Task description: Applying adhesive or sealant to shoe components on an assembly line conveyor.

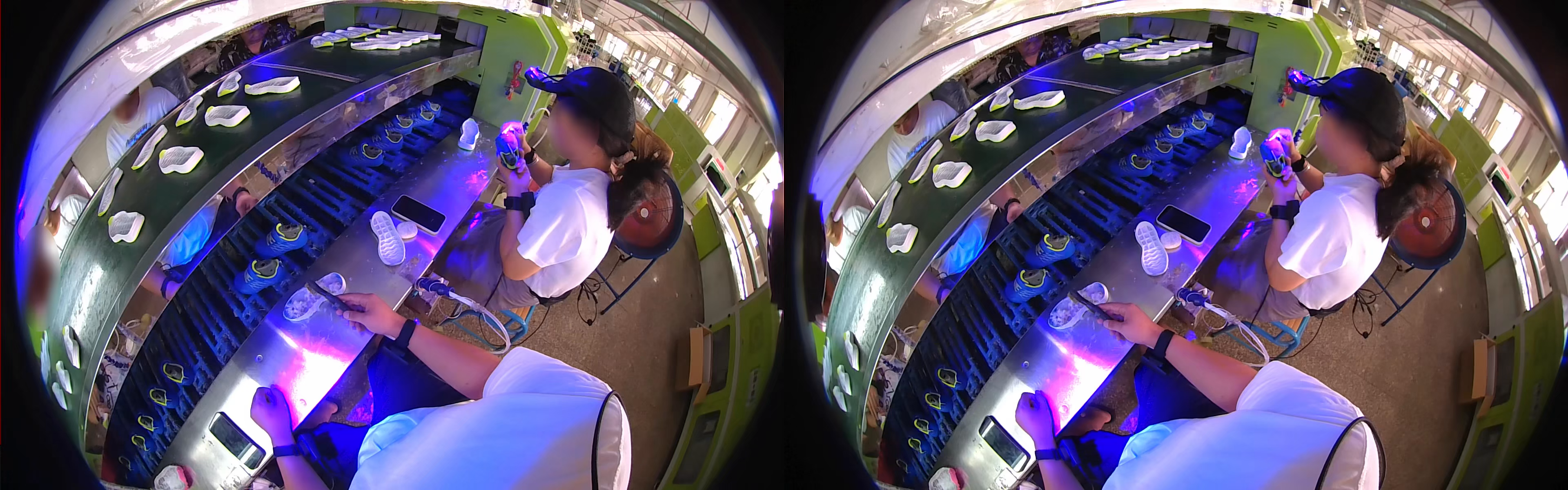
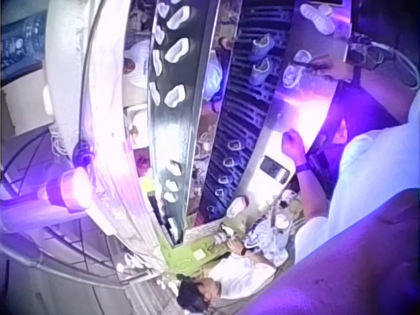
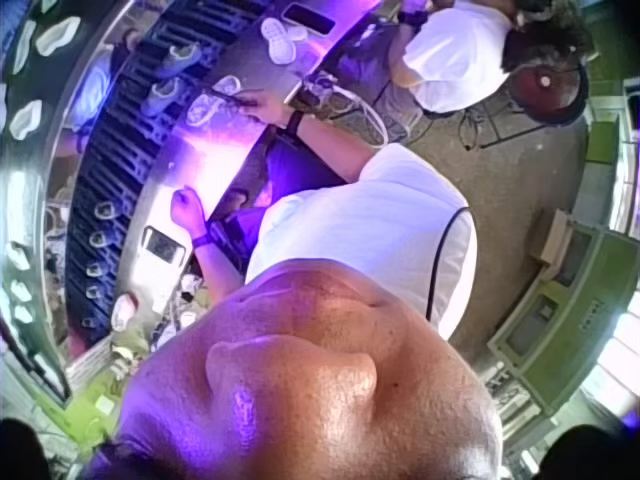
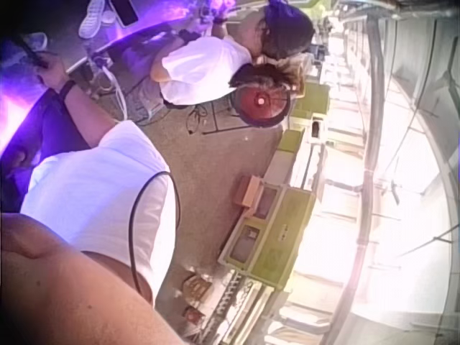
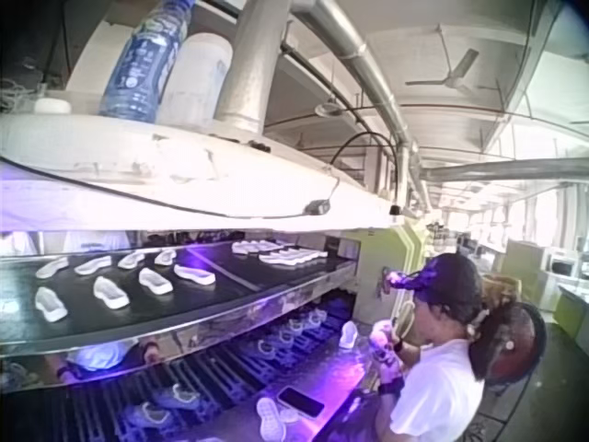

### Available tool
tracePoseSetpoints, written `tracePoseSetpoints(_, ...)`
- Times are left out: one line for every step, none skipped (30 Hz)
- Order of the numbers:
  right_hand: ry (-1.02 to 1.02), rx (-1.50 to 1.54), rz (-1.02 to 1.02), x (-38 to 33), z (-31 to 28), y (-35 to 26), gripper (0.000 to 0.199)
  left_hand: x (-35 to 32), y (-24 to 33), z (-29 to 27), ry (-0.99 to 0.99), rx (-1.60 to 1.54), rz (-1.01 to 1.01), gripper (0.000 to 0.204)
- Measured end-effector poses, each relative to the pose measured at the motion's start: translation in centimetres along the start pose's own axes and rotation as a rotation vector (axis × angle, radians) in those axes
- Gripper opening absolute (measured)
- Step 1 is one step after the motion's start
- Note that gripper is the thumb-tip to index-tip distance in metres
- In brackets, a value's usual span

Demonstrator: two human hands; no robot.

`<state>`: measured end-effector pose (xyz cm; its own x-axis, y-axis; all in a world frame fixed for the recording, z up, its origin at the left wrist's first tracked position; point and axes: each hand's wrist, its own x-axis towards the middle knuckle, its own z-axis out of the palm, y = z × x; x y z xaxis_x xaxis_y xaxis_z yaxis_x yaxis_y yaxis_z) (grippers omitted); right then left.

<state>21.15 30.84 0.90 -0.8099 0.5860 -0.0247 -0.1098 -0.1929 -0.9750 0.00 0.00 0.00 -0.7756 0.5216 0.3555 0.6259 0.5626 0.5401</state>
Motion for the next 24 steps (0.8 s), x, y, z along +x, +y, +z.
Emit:
tracePoseSetpoints(-0.001, -0.011, 0.006, 0.0, 0.0, 0.0, 0.047, 0.0, 0.0, 0.0, 0.000, -0.006, -0.003, 0.032)
tracePoseSetpoints(-0.002, -0.021, 0.012, 0.0, -0.1, 0.0, 0.046, -0.1, 0.1, 0.1, -0.001, -0.012, -0.007, 0.032)
tracePoseSetpoints(-0.004, -0.024, 0.016, -0.3, -0.3, 0.0, 0.046, -0.5, 0.3, 0.2, -0.002, -0.013, -0.012, 0.032)
tracePoseSetpoints(-0.003, -0.021, 0.026, -0.7, -0.6, 0.0, 0.046, -0.9, 0.5, 0.4, -0.012, -0.011, -0.012, 0.030)
tracePoseSetpoints(-0.002, -0.018, 0.035, -1.1, -0.9, -0.1, 0.045, -1.3, 0.8, 0.5, -0.021, -0.008, -0.012, 0.028)
tracePoseSetpoints(-0.003, -0.018, 0.035, -1.1, -0.9, 0.0, 0.045, -1.2, 0.9, 0.5, -0.020, -0.008, -0.012, 0.028)
tracePoseSetpoints(0.006, -0.017, 0.037, -1.0, -1.0, 0.0, 0.045, -1.1, 1.1, 0.5, -0.022, -0.011, -0.016, 0.028)
tracePoseSetpoints(0.015, -0.016, 0.039, -1.0, -1.1, 0.0, 0.045, -1.0, 1.3, 0.5, -0.025, -0.013, -0.019, 0.028)
tracePoseSetpoints(0.013, -0.017, 0.038, -0.9, -1.3, 0.0, 0.045, -1.0, 1.4, 0.5, -0.023, -0.013, -0.020, 0.028)
tracePoseSetpoints(-0.006, -0.023, 0.053, -0.9, -1.5, 0.0, 0.047, -1.0, 1.4, 0.5, -0.026, -0.003, -0.024, 0.028)
tracePoseSetpoints(-0.026, -0.028, 0.067, -0.8, -1.6, 0.0, 0.049, -0.9, 1.5, 0.6, -0.029, 0.006, -0.027, 0.028)
tracePoseSetpoints(-0.026, -0.029, 0.066, -0.8, -1.7, 0.1, 0.049, -0.9, 1.5, 0.6, -0.028, 0.006, -0.028, 0.028)
tracePoseSetpoints(-0.025, -0.025, 0.062, -0.8, -1.7, 0.2, 0.049, -0.9, 1.4, 0.7, -0.029, 0.006, -0.029, 0.028)
tracePoseSetpoints(-0.023, -0.022, 0.057, -0.7, -1.8, 0.3, 0.049, -0.9, 1.4, 0.8, -0.031, 0.005, -0.031, 0.029)
tracePoseSetpoints(-0.022, -0.022, 0.056, -0.7, -1.9, 0.3, 0.049, -0.9, 1.5, 0.8, -0.030, 0.005, -0.030, 0.029)
tracePoseSetpoints(-0.022, -0.026, 0.057, -0.6, -1.9, 0.3, 0.049, -0.8, 1.5, 0.9, -0.029, 0.002, -0.027, 0.029)
tracePoseSetpoints(-0.022, -0.030, 0.057, -0.6, -2.0, 0.4, 0.049, -0.8, 1.6, 0.9, -0.028, -0.001, -0.025, 0.029)
tracePoseSetpoints(-0.022, -0.030, 0.057, -0.5, -2.1, 0.4, 0.049, -0.8, 1.7, 0.9, -0.028, -0.001, -0.024, 0.029)
tracePoseSetpoints(-0.025, -0.037, 0.054, -0.5, -2.1, 0.4, 0.049, -0.8, 1.9, 0.9, -0.030, -0.011, -0.032, 0.028)
tracePoseSetpoints(-0.027, -0.044, 0.052, -0.4, -2.2, 0.5, 0.049, -0.8, 1.9, 0.9, -0.033, -0.020, -0.040, 0.028)
tracePoseSetpoints(-0.027, -0.044, 0.052, -0.4, -2.2, 0.5, 0.049, -0.8, 1.9, 1.0, -0.032, -0.020, -0.040, 0.028)
tracePoseSetpoints(-0.028, -0.044, 0.046, -0.4, -2.2, 0.5, 0.049, -0.8, 1.9, 1.0, -0.035, -0.014, -0.037, 0.028)
tracePoseSetpoints(-0.030, -0.044, 0.041, -0.4, -2.3, 0.6, 0.049, -0.8, 1.8, 1.0, -0.037, -0.007, -0.033, 0.028)
tracePoseSetpoints(-0.030, -0.044, 0.042, -0.5, -2.2, 0.5, 0.049, -0.8, 1.9, 1.0, -0.037, -0.007, -0.033, 0.028)
